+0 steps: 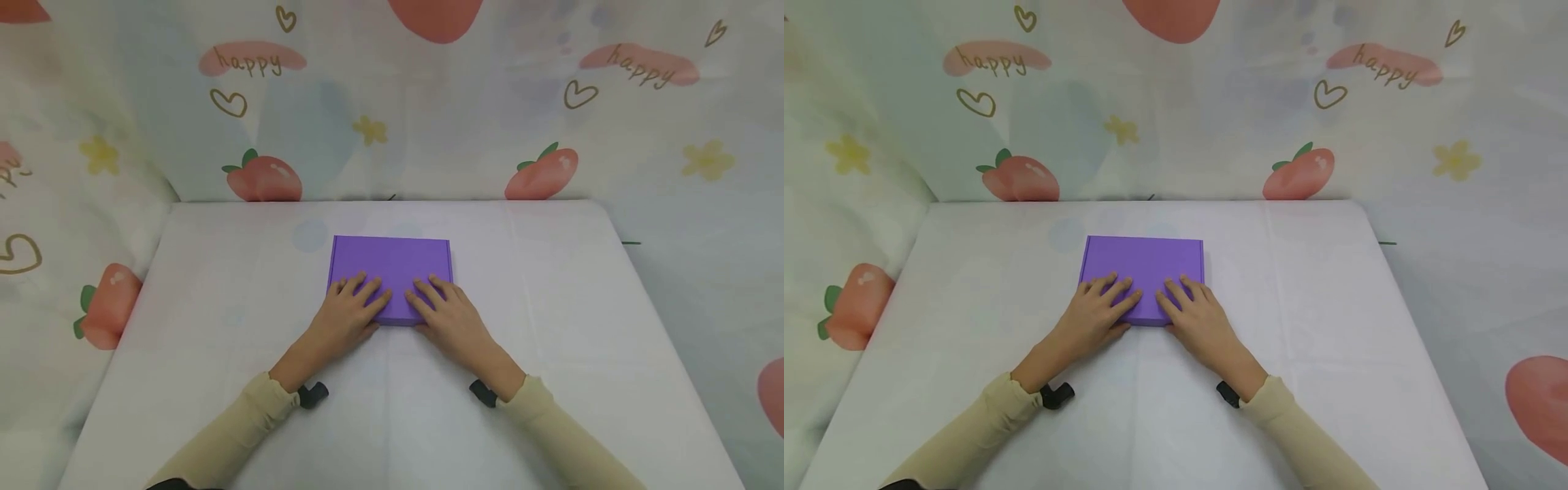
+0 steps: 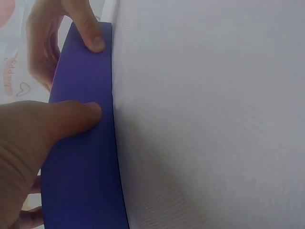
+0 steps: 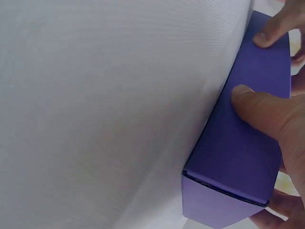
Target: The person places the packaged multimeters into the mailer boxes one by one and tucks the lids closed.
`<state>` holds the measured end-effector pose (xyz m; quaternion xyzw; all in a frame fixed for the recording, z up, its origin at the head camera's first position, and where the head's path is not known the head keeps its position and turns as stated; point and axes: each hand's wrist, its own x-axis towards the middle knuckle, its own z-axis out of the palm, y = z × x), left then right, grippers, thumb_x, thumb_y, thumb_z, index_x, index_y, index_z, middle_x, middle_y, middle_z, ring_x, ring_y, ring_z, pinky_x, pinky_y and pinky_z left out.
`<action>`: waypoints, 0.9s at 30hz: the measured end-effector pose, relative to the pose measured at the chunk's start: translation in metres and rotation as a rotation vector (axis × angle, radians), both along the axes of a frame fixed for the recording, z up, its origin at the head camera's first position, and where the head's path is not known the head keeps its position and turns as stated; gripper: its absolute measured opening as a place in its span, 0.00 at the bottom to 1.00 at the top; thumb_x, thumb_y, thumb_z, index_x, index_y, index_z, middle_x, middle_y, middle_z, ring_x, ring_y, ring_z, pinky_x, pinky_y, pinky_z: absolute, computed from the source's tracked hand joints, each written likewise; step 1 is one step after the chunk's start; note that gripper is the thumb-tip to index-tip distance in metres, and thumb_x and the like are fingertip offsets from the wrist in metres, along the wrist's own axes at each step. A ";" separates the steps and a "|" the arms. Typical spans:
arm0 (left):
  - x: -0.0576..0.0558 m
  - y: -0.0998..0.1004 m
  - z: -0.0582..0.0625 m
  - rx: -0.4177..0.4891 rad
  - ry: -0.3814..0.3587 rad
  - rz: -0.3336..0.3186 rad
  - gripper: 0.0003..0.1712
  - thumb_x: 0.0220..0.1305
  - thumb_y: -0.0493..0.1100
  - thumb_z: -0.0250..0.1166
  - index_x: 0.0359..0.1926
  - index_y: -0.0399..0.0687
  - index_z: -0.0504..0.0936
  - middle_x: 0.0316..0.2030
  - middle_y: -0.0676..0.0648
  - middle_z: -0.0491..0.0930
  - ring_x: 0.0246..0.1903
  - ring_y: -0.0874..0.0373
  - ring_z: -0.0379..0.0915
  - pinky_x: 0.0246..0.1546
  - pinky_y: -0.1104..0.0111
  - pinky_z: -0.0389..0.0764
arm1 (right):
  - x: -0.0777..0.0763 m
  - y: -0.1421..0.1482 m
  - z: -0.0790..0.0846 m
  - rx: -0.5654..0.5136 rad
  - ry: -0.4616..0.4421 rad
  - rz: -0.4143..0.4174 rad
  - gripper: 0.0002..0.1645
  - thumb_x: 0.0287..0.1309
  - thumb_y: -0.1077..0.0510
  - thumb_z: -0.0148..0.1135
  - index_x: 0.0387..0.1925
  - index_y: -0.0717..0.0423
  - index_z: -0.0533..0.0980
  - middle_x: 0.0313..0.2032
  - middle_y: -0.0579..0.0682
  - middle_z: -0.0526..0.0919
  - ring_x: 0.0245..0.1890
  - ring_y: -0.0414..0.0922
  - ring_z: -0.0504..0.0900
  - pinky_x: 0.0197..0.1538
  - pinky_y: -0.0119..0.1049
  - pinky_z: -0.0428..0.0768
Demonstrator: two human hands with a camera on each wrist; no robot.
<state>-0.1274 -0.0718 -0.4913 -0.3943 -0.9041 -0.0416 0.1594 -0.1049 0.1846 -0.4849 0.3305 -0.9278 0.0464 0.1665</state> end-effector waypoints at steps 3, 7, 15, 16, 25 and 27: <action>0.002 0.000 0.000 0.006 -0.013 0.001 0.34 0.60 0.55 0.78 0.66 0.56 0.82 0.65 0.44 0.80 0.65 0.39 0.75 0.57 0.43 0.80 | 0.002 0.000 0.000 -0.001 -0.001 0.000 0.38 0.47 0.49 0.84 0.61 0.52 0.82 0.64 0.58 0.82 0.66 0.63 0.78 0.64 0.57 0.79; 0.003 0.000 0.000 0.012 -0.015 0.003 0.33 0.60 0.55 0.78 0.65 0.56 0.83 0.65 0.44 0.81 0.65 0.39 0.75 0.57 0.43 0.81 | 0.003 -0.001 0.000 0.002 0.002 -0.006 0.38 0.48 0.49 0.84 0.61 0.52 0.82 0.65 0.58 0.82 0.66 0.63 0.78 0.64 0.57 0.79; 0.002 -0.005 0.004 -0.003 -0.059 0.004 0.35 0.62 0.55 0.76 0.68 0.55 0.80 0.67 0.44 0.78 0.69 0.38 0.73 0.60 0.43 0.80 | 0.000 0.003 -0.001 -0.018 -0.058 0.010 0.37 0.54 0.48 0.81 0.65 0.52 0.80 0.68 0.58 0.78 0.70 0.62 0.75 0.68 0.57 0.78; 0.001 -0.007 0.004 -0.001 -0.073 -0.001 0.34 0.63 0.55 0.76 0.69 0.55 0.80 0.68 0.44 0.78 0.70 0.39 0.72 0.61 0.43 0.80 | -0.001 0.005 -0.001 -0.028 -0.080 0.014 0.37 0.55 0.48 0.80 0.65 0.52 0.79 0.69 0.58 0.77 0.71 0.62 0.74 0.69 0.57 0.77; -0.006 -0.019 0.007 0.077 -0.124 -0.065 0.28 0.65 0.54 0.74 0.65 0.56 0.84 0.69 0.47 0.79 0.70 0.44 0.74 0.59 0.48 0.81 | -0.004 0.017 0.003 -0.121 -0.139 0.048 0.32 0.58 0.49 0.78 0.63 0.52 0.82 0.67 0.57 0.80 0.70 0.60 0.76 0.68 0.57 0.77; -0.006 -0.019 0.008 0.085 -0.130 -0.071 0.28 0.65 0.54 0.74 0.64 0.55 0.84 0.68 0.47 0.79 0.69 0.44 0.75 0.59 0.48 0.82 | -0.004 0.016 0.003 -0.130 -0.138 0.048 0.31 0.58 0.49 0.78 0.62 0.52 0.82 0.66 0.57 0.81 0.70 0.60 0.77 0.68 0.57 0.78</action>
